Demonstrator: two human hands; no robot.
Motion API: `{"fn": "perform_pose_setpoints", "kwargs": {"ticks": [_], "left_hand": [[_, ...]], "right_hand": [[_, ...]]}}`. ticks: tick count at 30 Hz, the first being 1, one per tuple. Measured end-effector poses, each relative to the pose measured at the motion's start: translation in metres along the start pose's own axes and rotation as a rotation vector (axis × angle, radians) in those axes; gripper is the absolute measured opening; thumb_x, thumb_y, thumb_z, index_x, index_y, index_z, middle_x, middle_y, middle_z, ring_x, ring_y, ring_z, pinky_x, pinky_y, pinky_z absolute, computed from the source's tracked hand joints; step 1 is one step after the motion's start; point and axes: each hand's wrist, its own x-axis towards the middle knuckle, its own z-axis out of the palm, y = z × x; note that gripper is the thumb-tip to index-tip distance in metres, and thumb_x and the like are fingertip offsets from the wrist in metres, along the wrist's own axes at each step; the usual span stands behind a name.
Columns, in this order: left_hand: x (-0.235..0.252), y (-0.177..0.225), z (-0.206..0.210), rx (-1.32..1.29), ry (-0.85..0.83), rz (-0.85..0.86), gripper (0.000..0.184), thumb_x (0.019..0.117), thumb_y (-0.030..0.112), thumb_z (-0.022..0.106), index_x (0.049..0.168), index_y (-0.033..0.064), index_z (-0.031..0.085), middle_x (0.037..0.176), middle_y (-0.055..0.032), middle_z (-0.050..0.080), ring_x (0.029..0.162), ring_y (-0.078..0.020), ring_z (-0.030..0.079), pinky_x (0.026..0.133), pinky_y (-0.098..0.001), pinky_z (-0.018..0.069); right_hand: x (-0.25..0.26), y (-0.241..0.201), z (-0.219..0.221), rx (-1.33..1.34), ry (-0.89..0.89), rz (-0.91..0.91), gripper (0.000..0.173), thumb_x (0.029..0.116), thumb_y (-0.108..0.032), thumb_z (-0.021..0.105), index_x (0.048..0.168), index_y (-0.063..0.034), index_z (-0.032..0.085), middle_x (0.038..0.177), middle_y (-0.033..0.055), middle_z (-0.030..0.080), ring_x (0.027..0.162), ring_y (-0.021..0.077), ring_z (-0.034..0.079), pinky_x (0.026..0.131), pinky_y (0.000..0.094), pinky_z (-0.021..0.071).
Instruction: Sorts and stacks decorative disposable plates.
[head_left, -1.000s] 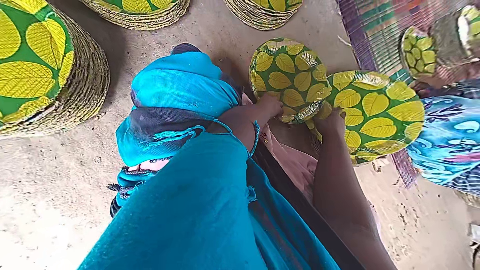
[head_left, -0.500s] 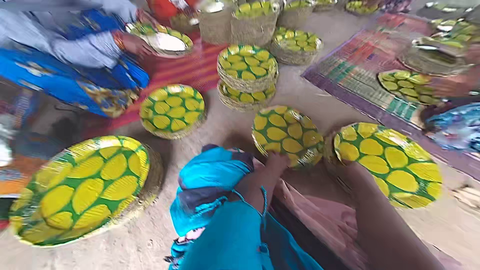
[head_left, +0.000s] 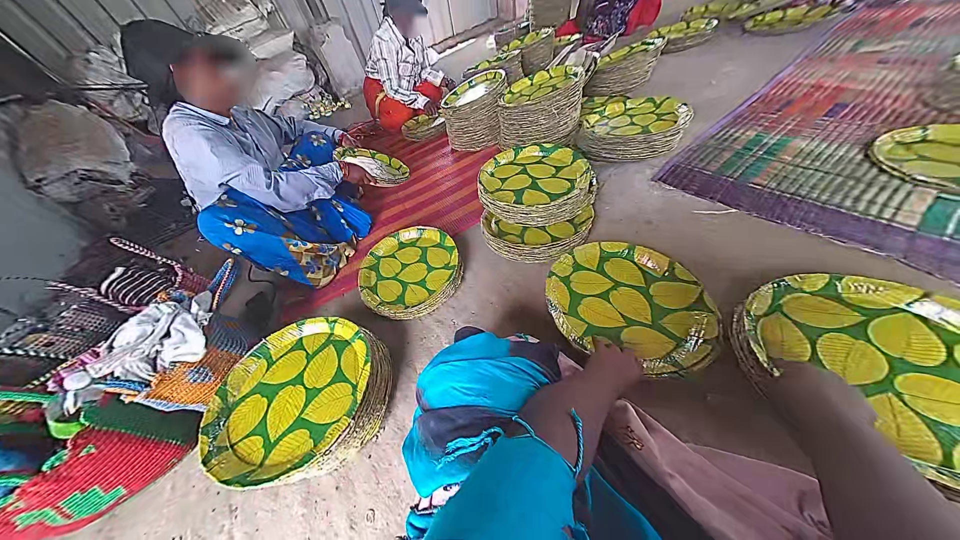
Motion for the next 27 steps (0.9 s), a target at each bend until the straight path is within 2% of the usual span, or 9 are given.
{"fn": "perform_pose_setpoints", "kwargs": {"ticks": [2,6,9,11,15,17,20,24,27], "left_hand": [[0.000,-0.002,0.003,0.027,0.060,0.037,0.054,0.0984,0.003,0.064,0.150,0.0010,0.048,0.159,-0.0213,0.043,0.145,-0.0485,0.040,0.113,-0.0802,0.0228],[-0.006,-0.002,-0.012,0.220,0.388,0.193,0.115,0.0772,0.045,0.089,0.166,0.0169,0.022,0.174,-0.0092,0.017,0.160,-0.0344,0.014,0.119,-0.0765,0.0086],[-0.010,-0.003,-0.023,0.169,0.475,0.231,0.103,0.0812,0.037,0.086,0.164,0.0166,0.029,0.172,-0.0079,0.025,0.159,-0.0355,0.018,0.119,-0.0765,0.0077],[-0.009,-0.005,-0.022,0.025,0.313,0.128,0.078,0.0901,0.012,0.076,0.160,0.0167,0.041,0.167,-0.0068,0.037,0.154,-0.0394,0.029,0.120,-0.0740,0.0141],[-0.005,-0.012,-0.013,-0.163,0.042,-0.021,0.055,0.0957,0.007,0.065,0.149,0.0174,0.057,0.167,-0.0054,0.036,0.153,-0.0449,0.026,0.114,-0.0750,0.0262],[-0.003,-0.014,-0.014,-0.165,-0.014,0.000,0.059,0.0965,0.020,0.069,0.153,0.0222,0.053,0.169,-0.0022,0.032,0.155,-0.0420,0.022,0.109,-0.0818,0.0236],[-0.002,-0.007,-0.010,-0.184,0.006,-0.048,0.082,0.0935,0.049,0.073,0.161,0.0188,0.038,0.173,-0.0057,0.021,0.158,-0.0417,0.012,0.113,-0.0841,0.0102],[-0.015,0.001,-0.007,-0.080,0.441,0.096,0.072,0.0996,0.009,0.063,0.164,0.0151,0.030,0.173,-0.0003,0.022,0.160,-0.0334,0.013,0.119,-0.0760,0.0082],[-0.014,-0.002,-0.023,-0.008,0.471,0.219,0.090,0.0888,0.020,0.078,0.164,0.0206,0.030,0.171,0.0008,0.026,0.159,-0.0315,0.017,0.122,-0.0708,0.0091]], "right_hand": [[0.013,-0.014,-0.049,0.158,-0.325,0.140,0.036,0.1009,-0.016,0.055,0.132,0.0002,0.062,0.135,0.0320,0.061,0.129,0.0501,0.057,0.100,0.0693,0.0475],[0.002,-0.035,-0.075,0.404,-0.103,-0.172,0.026,0.1038,-0.005,0.053,0.120,0.0001,0.072,0.129,0.0348,0.061,0.123,0.0549,0.056,0.098,0.0728,0.0436],[0.019,-0.030,-0.050,0.433,-0.247,-0.612,0.027,0.1003,0.001,0.057,0.115,-0.0064,0.078,0.128,0.0208,0.069,0.124,0.0428,0.061,0.106,0.0658,0.0419],[0.022,-0.029,-0.047,0.356,-0.318,-0.597,0.026,0.0982,-0.006,0.066,0.119,-0.0146,0.079,0.142,0.0139,0.063,0.136,0.0409,0.052,0.114,0.0676,0.0309],[0.010,-0.029,-0.044,0.220,-0.306,-0.041,0.087,0.0891,-0.011,0.077,0.159,0.0019,0.028,0.161,0.0323,0.032,0.134,0.0573,0.048,0.099,0.0755,0.0445],[0.012,-0.026,-0.033,0.091,-0.334,0.164,0.093,0.0921,-0.020,0.071,0.162,-0.0012,0.013,0.137,0.0353,0.056,0.119,0.0533,0.062,0.089,0.0681,0.0532],[0.008,-0.029,-0.054,0.080,-0.279,0.149,0.067,0.0962,-0.022,0.066,0.151,0.0043,0.038,0.130,0.0367,0.060,0.121,0.0540,0.060,0.093,0.0704,0.0497],[-0.005,-0.040,-0.069,0.361,-0.021,-0.308,0.025,0.0972,0.001,0.060,0.118,0.0043,0.071,0.125,0.0345,0.062,0.119,0.0541,0.059,0.095,0.0725,0.0452],[0.008,-0.033,-0.047,0.366,-0.052,-0.636,0.036,0.0860,0.002,0.074,0.114,-0.0187,0.080,0.136,0.0113,0.067,0.134,0.0438,0.052,0.109,0.0758,0.0276]]}}
